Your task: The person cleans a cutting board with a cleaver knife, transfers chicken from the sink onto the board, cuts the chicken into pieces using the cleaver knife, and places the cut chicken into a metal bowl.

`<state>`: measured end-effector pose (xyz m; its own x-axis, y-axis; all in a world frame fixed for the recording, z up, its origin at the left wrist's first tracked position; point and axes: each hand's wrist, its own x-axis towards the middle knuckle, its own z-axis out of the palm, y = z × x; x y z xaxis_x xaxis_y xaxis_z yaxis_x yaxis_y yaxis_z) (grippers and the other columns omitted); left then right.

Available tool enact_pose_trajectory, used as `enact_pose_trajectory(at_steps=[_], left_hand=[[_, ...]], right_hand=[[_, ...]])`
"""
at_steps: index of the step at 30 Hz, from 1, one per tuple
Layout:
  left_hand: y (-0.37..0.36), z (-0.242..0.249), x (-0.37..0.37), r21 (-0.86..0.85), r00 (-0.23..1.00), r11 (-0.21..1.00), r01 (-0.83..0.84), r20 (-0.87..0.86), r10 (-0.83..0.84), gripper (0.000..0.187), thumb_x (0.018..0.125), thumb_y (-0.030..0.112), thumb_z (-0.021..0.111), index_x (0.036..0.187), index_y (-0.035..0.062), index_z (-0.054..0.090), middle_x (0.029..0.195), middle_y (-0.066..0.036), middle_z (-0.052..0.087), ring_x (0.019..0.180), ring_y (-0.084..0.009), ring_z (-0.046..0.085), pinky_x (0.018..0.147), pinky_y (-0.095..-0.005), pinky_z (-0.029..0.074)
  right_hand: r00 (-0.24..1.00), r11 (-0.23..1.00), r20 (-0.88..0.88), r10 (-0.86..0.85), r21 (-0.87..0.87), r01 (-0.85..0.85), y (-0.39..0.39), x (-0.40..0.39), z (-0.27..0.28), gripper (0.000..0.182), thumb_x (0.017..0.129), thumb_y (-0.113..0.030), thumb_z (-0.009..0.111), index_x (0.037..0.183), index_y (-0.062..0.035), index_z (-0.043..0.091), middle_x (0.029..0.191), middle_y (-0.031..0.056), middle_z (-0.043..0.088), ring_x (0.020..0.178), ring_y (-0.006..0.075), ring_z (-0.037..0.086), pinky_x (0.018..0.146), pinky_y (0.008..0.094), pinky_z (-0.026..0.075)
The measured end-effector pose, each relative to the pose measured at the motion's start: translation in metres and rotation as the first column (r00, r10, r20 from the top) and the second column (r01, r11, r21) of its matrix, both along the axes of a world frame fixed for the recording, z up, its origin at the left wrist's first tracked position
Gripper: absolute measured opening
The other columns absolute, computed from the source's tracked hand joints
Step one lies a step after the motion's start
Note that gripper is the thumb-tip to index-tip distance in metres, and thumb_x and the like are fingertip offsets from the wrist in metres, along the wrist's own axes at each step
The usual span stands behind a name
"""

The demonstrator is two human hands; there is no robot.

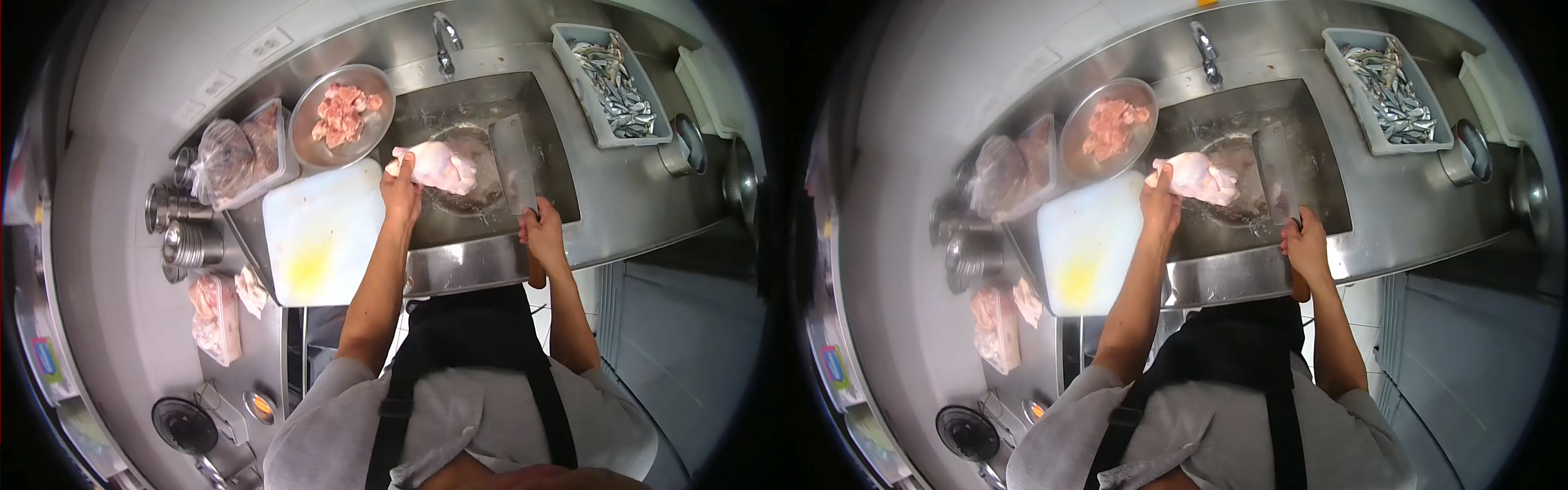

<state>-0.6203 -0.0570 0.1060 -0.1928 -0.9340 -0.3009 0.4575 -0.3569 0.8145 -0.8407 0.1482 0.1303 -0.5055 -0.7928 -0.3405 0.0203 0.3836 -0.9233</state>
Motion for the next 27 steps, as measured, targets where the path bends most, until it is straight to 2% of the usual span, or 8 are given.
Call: enact_pose_trajectory(at_steps=[5,7,11,14,17,21,24,27], left_hand=[[0.009,-0.013,0.018,0.023,0.995,0.996,-0.087,-0.04,0.088,0.021,0.099,0.017,0.073,0.113,0.0031,0.064,0.107,-0.01,0.072,0.091,-0.0205,0.072,0.077,-0.0353,0.061],[0.017,0.013,0.024,0.047,0.992,0.991,-0.122,-0.027,0.123,0.022,0.1,0.016,0.071,0.114,0.0011,0.064,0.106,-0.011,0.072,0.09,-0.0219,0.072,0.074,-0.0355,0.061],[0.016,0.023,0.036,-0.081,0.985,0.985,-0.152,0.069,0.157,0.023,0.1,0.017,0.071,0.112,-0.0013,0.065,0.104,-0.013,0.072,0.085,-0.0225,0.072,0.071,-0.0359,0.061],[0.001,0.011,0.057,-0.181,0.984,0.983,-0.034,0.165,0.064,0.034,0.103,0.022,0.065,0.127,-0.0005,0.059,0.117,-0.013,0.068,0.098,-0.0251,0.071,0.08,-0.0392,0.06],[0.003,0.017,0.077,-0.155,0.939,0.985,-0.075,0.32,0.122,0.036,0.107,0.026,0.058,0.131,-0.0012,0.057,0.12,-0.014,0.067,0.101,-0.0264,0.07,0.083,-0.0406,0.06],[0.012,0.015,0.12,-0.044,0.929,0.931,-0.362,0.064,0.365,0.044,0.112,0.027,0.044,0.141,-0.005,0.047,0.126,-0.016,0.063,0.107,-0.0291,0.068,0.088,-0.0427,0.06],[0.029,0.013,0.169,0.072,0.928,0.927,-0.367,0.089,0.361,0.03,0.103,0.023,0.064,0.12,-0.002,0.065,0.103,-0.013,0.071,0.083,-0.0227,0.071,0.068,-0.04,0.064],[0.052,-0.037,0.228,-0.114,0.775,0.937,-0.33,0.534,0.338,0.027,0.1,0.02,0.067,0.114,-0.0021,0.07,0.095,-0.012,0.072,0.075,-0.0189,0.07,0.068,-0.0369,0.062]], right_hand=[[0.995,0.996,-0.04,0.088,0.03,-0.086,0.016,0.026,0.001,0.013,0.103,-0.008,0.055,0.111,0.001,0.06,0.074,0.0046,0.063,0.057,0.0109,0.06,0.049,0.0287,0.05],[0.996,0.996,-0.047,0.082,0.049,-0.079,0.023,0.035,0.001,0.014,0.103,-0.009,0.055,0.112,0.0008,0.06,0.074,0.0042,0.063,0.057,0.0108,0.06,0.049,0.0285,0.05],[0.997,0.997,-0.045,0.062,0.05,-0.06,0.024,0.033,-0.002,0.015,0.102,-0.009,0.056,0.114,0.0001,0.06,0.074,0.0039,0.063,0.056,0.0102,0.059,0.048,0.0282,0.05],[0.997,0.996,-0.005,0.079,0.052,-0.079,0.032,0.03,-0.011,0.017,0.102,-0.009,0.056,0.117,-0.001,0.06,0.074,0.0033,0.061,0.055,0.0101,0.058,0.047,0.0282,0.049],[0.996,0.995,0.001,0.086,0.059,-0.086,0.03,0.022,-0.012,0.018,0.102,-0.008,0.056,0.118,-0.002,0.059,0.074,0.0027,0.06,0.055,0.0101,0.057,0.047,0.0278,0.049],[0.984,0.984,-0.047,0.17,0.067,-0.167,0.026,0.021,-0.009,0.016,0.101,-0.008,0.057,0.116,-0.0029,0.059,0.076,0.0024,0.059,0.055,0.0097,0.056,0.048,0.0278,0.049],[0.962,0.962,0.022,0.274,-0.018,-0.274,0.017,0.035,-0.002,0.019,0.102,-0.01,0.055,0.121,-0.0052,0.058,0.075,0.0017,0.058,0.054,0.0091,0.055,0.046,0.0277,0.046],[0.896,0.902,0.118,0.427,0.007,-0.431,0.003,0.069,0.027,0.024,0.103,-0.013,0.053,0.127,-0.0089,0.055,0.072,-0.0003,0.054,0.054,0.0074,0.052,0.044,0.0261,0.042]])
